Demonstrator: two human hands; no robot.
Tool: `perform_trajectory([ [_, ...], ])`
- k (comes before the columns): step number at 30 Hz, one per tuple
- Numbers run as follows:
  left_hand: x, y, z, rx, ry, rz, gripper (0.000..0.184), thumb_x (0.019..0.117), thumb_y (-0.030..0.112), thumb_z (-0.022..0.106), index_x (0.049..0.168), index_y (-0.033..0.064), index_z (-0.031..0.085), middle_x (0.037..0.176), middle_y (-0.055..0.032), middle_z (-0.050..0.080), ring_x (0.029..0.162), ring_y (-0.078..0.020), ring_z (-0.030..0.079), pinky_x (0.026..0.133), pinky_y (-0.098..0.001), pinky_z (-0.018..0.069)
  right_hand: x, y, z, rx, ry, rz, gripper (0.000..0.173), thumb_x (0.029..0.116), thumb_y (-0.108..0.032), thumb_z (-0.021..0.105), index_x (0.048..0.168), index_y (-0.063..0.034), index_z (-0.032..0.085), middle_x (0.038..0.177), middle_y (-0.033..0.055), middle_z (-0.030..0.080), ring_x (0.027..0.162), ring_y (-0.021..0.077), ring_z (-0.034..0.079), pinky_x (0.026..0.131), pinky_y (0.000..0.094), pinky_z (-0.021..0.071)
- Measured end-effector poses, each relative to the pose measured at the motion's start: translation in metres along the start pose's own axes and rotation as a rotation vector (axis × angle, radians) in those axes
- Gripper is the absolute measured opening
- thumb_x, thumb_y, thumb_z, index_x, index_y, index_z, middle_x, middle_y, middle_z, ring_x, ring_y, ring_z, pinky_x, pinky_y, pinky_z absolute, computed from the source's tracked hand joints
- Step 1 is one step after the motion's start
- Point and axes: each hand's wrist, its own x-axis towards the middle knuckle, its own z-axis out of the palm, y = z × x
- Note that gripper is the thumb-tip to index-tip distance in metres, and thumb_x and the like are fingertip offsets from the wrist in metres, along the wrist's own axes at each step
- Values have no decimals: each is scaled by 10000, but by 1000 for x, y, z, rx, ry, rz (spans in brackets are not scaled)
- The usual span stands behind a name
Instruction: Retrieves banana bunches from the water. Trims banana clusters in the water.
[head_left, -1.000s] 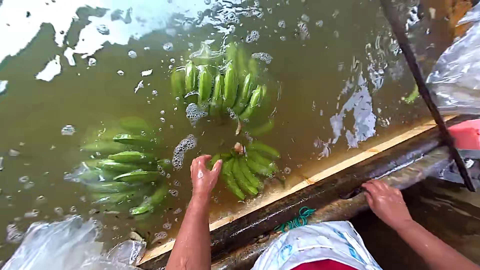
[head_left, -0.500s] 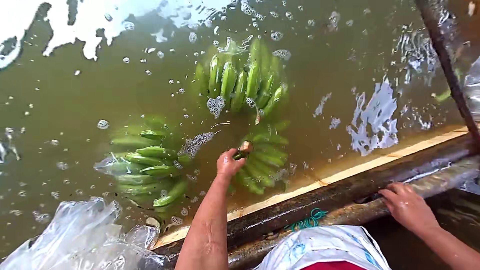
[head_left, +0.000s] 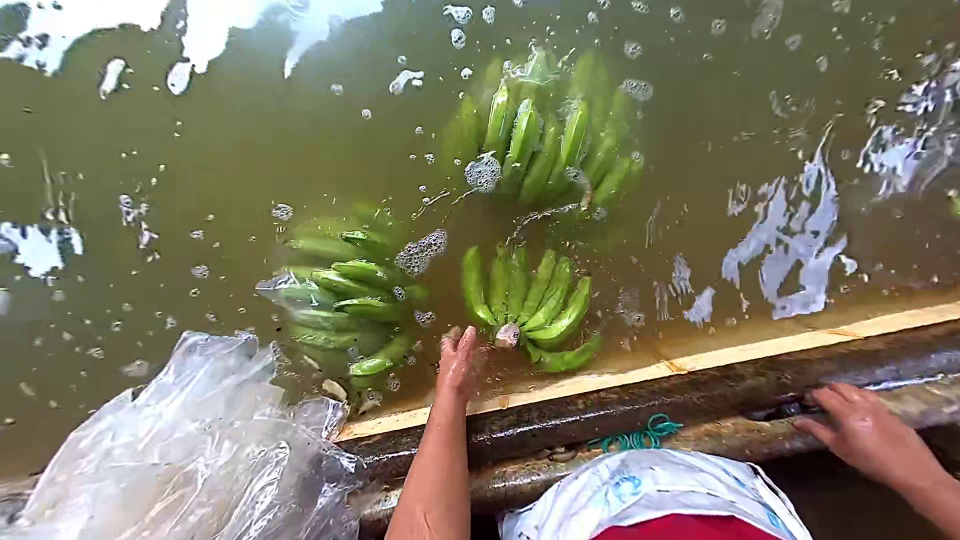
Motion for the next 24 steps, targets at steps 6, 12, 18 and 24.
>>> perform_trajectory([
  [6, 38, -3, 51, -211, 45, -183, 588, 1060, 389, 547, 1517, 49, 401, 1433, -215, 546, 1282, -329, 564, 1032, -545, 488, -3, 0, -8, -3, -17, 23, 397, 815, -184, 877, 1095, 53, 725, 1183, 392, 617, 1171, 614, 552, 982, 715, 451],
  [12, 23, -14, 66, -346, -96, -183, 455, 1088, 435, 408, 1382, 96, 485, 1146, -135, 645, 939, -234, 657, 757, -423, 569, -4, -19, -9, 243, 17, 192, 536, 857, -179, 833, 1225, 142, 612, 1309, 402, 546, 1270, 570, 509, 1070, 665, 410],
  [18, 6, -13, 95, -462, -126, -205, 549, 1075, 510, 371, 1487, 147, 376, 1348, -171, 560, 1137, -315, 627, 884, -516, 562, -6, -32, -12, 122, -112, 32, 274, 963, -177, 687, 1149, 22, 719, 1215, 292, 650, 1193, 490, 592, 1012, 647, 457],
  [24, 1, 8, 104, -405, -111, -208, 456, 1094, 398, 392, 1446, 110, 418, 1308, -180, 568, 1106, -301, 621, 878, -475, 556, -8, -33, -2, 45, -91, -154, 258, 911, -189, 767, 1094, -8, 745, 1115, 313, 656, 1130, 542, 594, 935, 684, 474],
])
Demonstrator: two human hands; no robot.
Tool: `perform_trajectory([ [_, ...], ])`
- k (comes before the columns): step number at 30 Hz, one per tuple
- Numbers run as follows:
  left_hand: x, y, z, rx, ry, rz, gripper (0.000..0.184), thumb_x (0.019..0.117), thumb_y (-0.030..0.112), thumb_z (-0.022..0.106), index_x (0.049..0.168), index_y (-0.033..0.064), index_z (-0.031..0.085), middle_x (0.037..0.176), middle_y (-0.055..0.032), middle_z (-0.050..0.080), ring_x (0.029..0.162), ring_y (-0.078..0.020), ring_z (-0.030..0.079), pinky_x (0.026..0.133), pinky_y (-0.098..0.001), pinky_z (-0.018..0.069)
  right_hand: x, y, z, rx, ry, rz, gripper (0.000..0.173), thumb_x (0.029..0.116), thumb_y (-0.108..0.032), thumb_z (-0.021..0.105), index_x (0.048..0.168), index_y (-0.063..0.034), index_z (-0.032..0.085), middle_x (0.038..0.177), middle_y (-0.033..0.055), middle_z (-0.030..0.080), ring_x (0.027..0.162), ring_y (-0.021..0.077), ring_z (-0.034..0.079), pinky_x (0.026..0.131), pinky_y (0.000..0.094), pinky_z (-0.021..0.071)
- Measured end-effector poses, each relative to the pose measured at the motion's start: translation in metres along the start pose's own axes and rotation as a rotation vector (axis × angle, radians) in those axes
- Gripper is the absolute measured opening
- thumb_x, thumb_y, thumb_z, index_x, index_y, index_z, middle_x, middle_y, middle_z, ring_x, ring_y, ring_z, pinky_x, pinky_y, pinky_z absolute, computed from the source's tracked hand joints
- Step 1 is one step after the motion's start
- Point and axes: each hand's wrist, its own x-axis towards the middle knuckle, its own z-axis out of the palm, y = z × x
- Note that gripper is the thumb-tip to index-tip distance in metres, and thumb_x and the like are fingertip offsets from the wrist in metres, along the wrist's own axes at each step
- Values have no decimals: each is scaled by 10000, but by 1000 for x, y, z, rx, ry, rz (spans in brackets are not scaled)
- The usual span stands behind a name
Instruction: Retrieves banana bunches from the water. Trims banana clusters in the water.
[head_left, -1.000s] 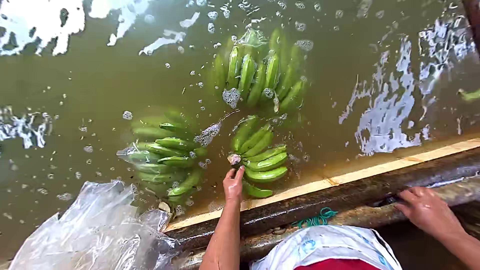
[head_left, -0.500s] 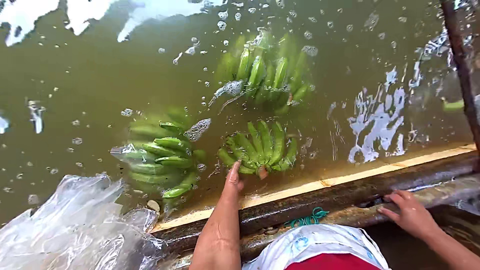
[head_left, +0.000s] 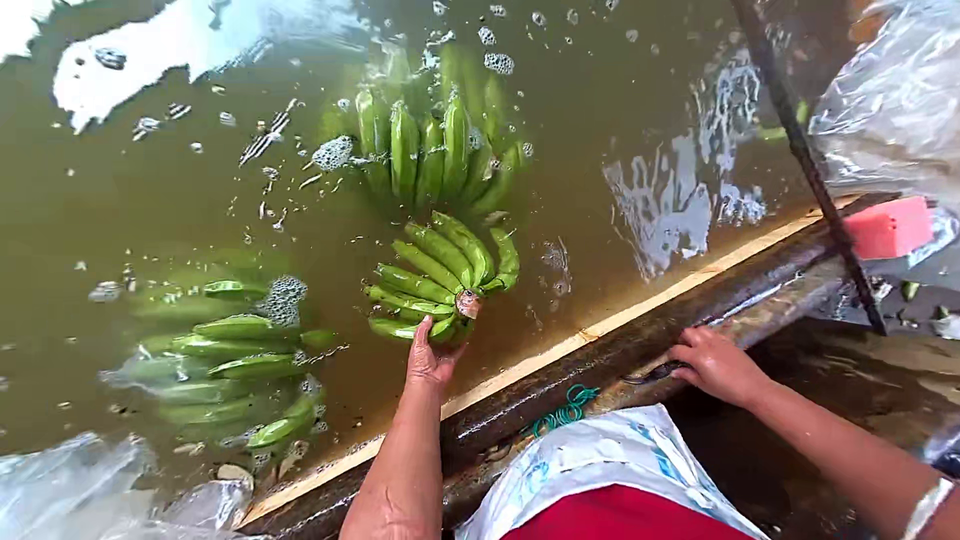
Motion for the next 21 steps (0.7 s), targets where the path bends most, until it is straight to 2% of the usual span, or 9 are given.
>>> perform_trajectory([
  [3, 0, 14, 2, 18, 29, -54, 520, 1068, 516, 382, 1414, 131, 433, 1242, -172, 577, 1018, -303, 627, 800, -465, 559, 5, -6, -12, -17, -164, -21, 241, 932, -114, 728, 1087, 68, 695, 1191, 319, 622, 1182, 527, 579, 958, 647, 493],
  [6, 1, 21, 4, -70, 51, -87, 640, 1029, 625, 393, 1472, 164, 405, 1370, -182, 547, 1163, -351, 599, 896, -540, 539, 3, -15, -30, -38, -296, -85, 222, 992, -92, 612, 1084, 104, 662, 1193, 316, 625, 1093, 491, 649, 904, 608, 531],
  [9, 4, 15, 11, -115, 80, -74, 548, 1043, 516, 468, 1451, 153, 425, 1361, -178, 546, 1162, -340, 597, 897, -513, 543, 2, -23, -45, 100, -70, -229, 159, 937, 15, 564, 940, 132, 671, 992, 314, 668, 940, 482, 687, 818, 596, 556],
  [10, 4, 13, 13, -114, 76, -63, 504, 1051, 457, 483, 1440, 140, 432, 1347, -182, 548, 1148, -339, 600, 891, -507, 547, 8, -30, -49, 163, 11, -238, 168, 936, 23, 546, 946, 139, 666, 971, 313, 665, 928, 478, 682, 826, 593, 550],
  [13, 0, 12, 25, -112, 80, -53, 465, 1053, 400, 500, 1429, 133, 443, 1319, -188, 556, 1117, -337, 604, 870, -503, 548, 41, -76, -66, 390, 12, -45, 271, 1048, -31, 466, 1171, 136, 639, 1104, 311, 655, 1016, 429, 661, 934, 562, 513],
  [15, -4, 12, 32, -122, 96, -70, 483, 1040, 415, 512, 1430, 137, 445, 1325, -192, 554, 1116, -341, 602, 865, -509, 545, 69, -113, -72, 594, -100, 90, 355, 1081, -145, 475, 1366, 51, 553, 1175, 260, 644, 979, 335, 668, 895, 497, 540],
  [16, -6, 13, 34, -126, 105, -80, 483, 1033, 422, 517, 1418, 139, 450, 1316, -190, 556, 1105, -338, 603, 854, -507, 545, 83, -128, -71, 677, -156, 117, 410, 1067, -208, 546, 1412, 11, 513, 1154, 233, 639, 913, 297, 669, 836, 473, 563],
  [18, -11, 12, 36, -125, 110, -100, 480, 1023, 426, 526, 1402, 139, 459, 1297, -183, 565, 1092, -331, 609, 844, -501, 548, 104, -155, -65, 759, -266, 130, 481, 1024, -221, 651, 1430, -26, 481, 1061, 181, 623, 752, 215, 634, 709, 398, 566],
  [21, -15, 11, 33, -50, 82, -109, 451, 1032, 437, 509, 1361, 129, 483, 1214, -173, 593, 996, -309, 627, 777, -466, 554, 124, -178, -57, 824, -420, 167, 362, 1062, -156, 574, 1389, -17, 504, 971, 119, 583, 639, 117, 577, 631, 288, 543],
])
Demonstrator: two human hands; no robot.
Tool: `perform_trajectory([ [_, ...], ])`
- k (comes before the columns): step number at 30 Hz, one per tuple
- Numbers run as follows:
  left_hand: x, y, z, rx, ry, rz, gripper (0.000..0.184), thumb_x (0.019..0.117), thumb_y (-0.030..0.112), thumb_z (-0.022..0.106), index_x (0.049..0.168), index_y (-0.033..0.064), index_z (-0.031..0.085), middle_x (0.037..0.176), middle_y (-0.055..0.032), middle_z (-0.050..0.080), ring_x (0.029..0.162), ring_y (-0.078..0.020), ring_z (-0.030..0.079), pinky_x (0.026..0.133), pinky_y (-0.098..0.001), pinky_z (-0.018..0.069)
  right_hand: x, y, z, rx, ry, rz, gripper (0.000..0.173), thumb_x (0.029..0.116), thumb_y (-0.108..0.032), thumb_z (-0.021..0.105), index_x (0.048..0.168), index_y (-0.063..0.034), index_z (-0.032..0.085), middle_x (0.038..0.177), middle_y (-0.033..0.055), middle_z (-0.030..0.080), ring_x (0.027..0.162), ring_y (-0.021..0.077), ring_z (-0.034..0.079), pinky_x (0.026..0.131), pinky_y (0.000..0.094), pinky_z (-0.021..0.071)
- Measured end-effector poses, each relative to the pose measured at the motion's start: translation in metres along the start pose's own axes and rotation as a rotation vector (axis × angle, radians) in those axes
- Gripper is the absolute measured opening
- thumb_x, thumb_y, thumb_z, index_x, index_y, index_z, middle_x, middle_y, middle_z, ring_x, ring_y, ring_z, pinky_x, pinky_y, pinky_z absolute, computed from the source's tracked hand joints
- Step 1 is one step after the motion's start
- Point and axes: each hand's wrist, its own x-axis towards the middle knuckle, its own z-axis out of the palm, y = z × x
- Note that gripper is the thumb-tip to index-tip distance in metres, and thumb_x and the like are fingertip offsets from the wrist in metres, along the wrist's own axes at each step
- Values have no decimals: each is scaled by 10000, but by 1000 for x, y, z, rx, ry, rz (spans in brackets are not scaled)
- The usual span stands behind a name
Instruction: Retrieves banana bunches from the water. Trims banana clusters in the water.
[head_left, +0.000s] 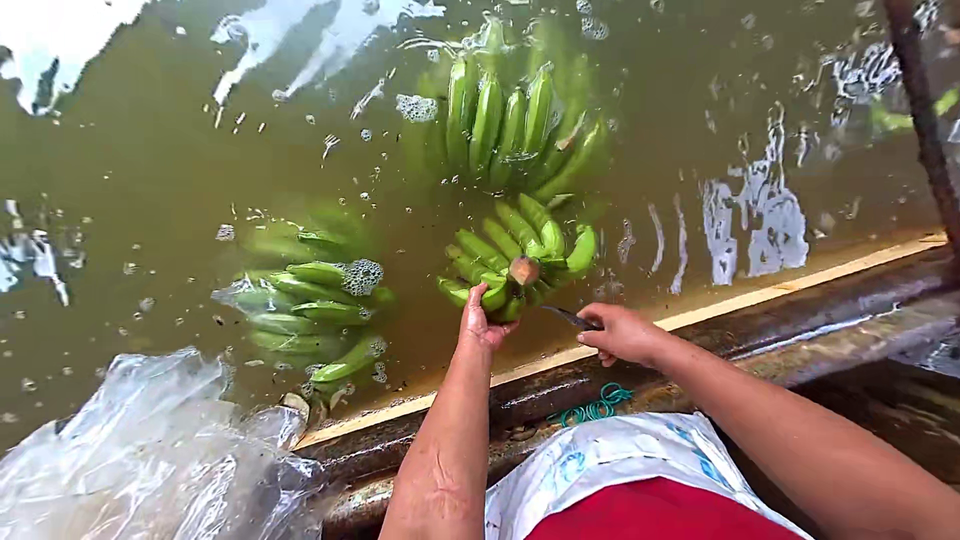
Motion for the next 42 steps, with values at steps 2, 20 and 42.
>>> perform_trajectory([
  [2, 1, 0, -3, 50, -28, 2, 441, 1040, 434, 494, 1348, 118, 494, 1177, -168, 604, 944, -298, 636, 748, -453, 560, 10, -3, 4, 21, -43, 52, 330, 1106, -197, 478, 1374, -11, 530, 898, 83, 561, 645, 100, 572, 643, 263, 537],
  [20, 0, -24, -2, 54, -31, 8, 539, 1035, 347, 562, 1498, 144, 374, 1306, -206, 580, 1045, -333, 640, 799, -481, 567, -5, 19, 12, 182, 242, 183, 303, 1113, -207, 456, 1352, -37, 531, 921, 65, 512, 621, 107, 481, 575, 272, 462],
  [42, -16, -55, 8, -282, 5, -1, 473, 1066, 253, 518, 1490, 90, 384, 1424, -215, 496, 1221, -356, 575, 956, -496, 543, 6, -21, 40, 844, 252, 152, 245, 1069, -120, 552, 1235, -10, 411, 835, 98, 524, 542, 156, 599, 520, 296, 582],
])
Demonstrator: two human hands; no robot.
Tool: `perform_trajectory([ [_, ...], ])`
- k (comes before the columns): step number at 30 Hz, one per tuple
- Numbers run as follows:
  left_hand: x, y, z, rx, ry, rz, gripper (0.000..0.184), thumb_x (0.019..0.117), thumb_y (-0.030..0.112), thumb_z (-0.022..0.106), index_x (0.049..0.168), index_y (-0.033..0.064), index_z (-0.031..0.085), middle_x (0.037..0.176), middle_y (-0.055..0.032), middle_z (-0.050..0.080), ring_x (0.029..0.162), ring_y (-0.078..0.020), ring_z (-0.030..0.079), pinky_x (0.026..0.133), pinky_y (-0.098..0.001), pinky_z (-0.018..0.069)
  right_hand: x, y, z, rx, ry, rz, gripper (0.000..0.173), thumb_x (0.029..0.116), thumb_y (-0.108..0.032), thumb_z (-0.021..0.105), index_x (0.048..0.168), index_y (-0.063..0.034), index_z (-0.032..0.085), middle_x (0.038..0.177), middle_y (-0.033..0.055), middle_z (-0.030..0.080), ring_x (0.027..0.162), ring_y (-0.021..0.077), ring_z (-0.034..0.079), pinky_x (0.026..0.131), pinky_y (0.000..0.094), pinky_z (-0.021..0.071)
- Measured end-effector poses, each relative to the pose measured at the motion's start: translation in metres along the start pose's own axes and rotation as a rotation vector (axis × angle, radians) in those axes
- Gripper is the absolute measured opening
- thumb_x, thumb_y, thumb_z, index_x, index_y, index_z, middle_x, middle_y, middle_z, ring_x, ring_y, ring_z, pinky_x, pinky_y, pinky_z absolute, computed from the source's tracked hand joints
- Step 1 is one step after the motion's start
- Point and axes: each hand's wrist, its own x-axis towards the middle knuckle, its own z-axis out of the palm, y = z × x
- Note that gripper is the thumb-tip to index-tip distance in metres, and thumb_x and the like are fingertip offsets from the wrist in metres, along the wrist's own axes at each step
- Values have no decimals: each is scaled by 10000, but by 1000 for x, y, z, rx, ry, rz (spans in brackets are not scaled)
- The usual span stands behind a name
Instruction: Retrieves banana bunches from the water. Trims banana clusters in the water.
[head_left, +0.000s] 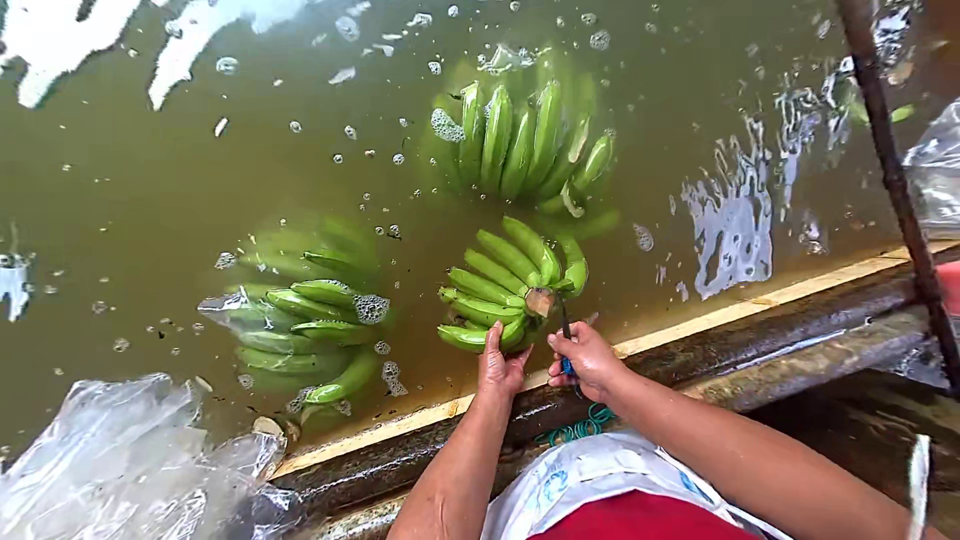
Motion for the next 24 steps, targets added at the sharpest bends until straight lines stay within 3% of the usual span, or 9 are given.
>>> perform_trajectory([
  [5, -3, 0, 4, -19, -20, -29, 455, 1074, 282, 494, 1473, 87, 395, 1419, -208, 490, 1217, -352, 572, 956, -480, 542, 22, 3, -4, -157, -9, -123, 400, 1041, -89, 600, 1360, 8, 380, 927, 140, 566, 554, 148, 620, 540, 289, 589],
  [8, -6, -2, 7, 6, -17, 17, 442, 1079, 267, 490, 1460, 60, 405, 1391, -216, 510, 1189, -348, 588, 934, -477, 554, 32, -5, -9, -383, -24, -168, 360, 1059, -119, 573, 1349, 6, 398, 905, 123, 565, 581, 141, 620, 573, 281, 583],
  [9, -8, -3, 9, 38, -3, 61, 442, 1079, 245, 499, 1465, 52, 403, 1379, -226, 521, 1169, -350, 599, 922, -480, 560, 35, -9, -10, -553, 6, -179, 360, 1076, -151, 541, 1374, -2, 406, 958, 140, 583, 667, 165, 640, 645, 308, 582],
  [11, -13, -3, 14, 128, 41, 202, 482, 1056, 156, 555, 1488, 38, 378, 1338, -252, 554, 1109, -350, 634, 873, -478, 580, 38, -21, -9, -852, 90, -189, 400, 1087, -151, 472, 1450, 6, 408, 1212, 259, 638, 1070, 350, 677, 944, 509, 536],
  [14, -3, -2, 20, 226, 51, 478, 804, 960, 5, 670, 1583, 71, 168, 1390, -274, 509, 1143, -348, 628, 882, -491, 590, 47, -28, 2, -947, 125, -164, 454, 1063, -115, 475, 1480, 36, 378, 1331, 299, 600, 1257, 436, 599, 1050, 594, 470],
  [17, 33, 19, 27, 292, 89, 586, 825, 949, 46, 697, 1585, 59, 171, 1440, -261, 488, 1226, -349, 591, 960, -515, 553, 13, -36, 4, -887, -34, -236, 332, 1122, -180, 394, 1318, 70, 493, 1141, 276, 612, 1034, 375, 626, 911, 526, 501],
  [19, 57, 24, 20, 349, 110, 542, 778, 945, 83, 709, 1556, 36, 229, 1414, -250, 519, 1220, -344, 594, 981, -514, 536, -14, -45, -5, -807, -123, -320, 285, 1133, -215, 378, 1209, 20, 520, 889, 156, 535, 740, 245, 536, 697, 415, 475],
  [21, 66, 32, 17, 368, 47, 439, 738, 962, 82, 694, 1553, 53, 254, 1357, -254, 557, 1148, -346, 627, 919, -512, 561, -9, -60, -25, -690, -149, -322, 268, 1133, -252, 383, 1218, -27, 502, 784, 64, 462, 585, 142, 458, 560, 314, 435],
  [24, 52, 55, 22, 411, 7, 226, 639, 1028, 228, 619, 1558, 103, 285, 1310, -250, 584, 1087, -364, 640, 844, -524, 570, 12, -70, -45, -717, -266, -277, 320, 1116, -231, 451, 1291, 11, 564, 874, 76, 563, 652, 108, 552, 643, 277, 520],
])
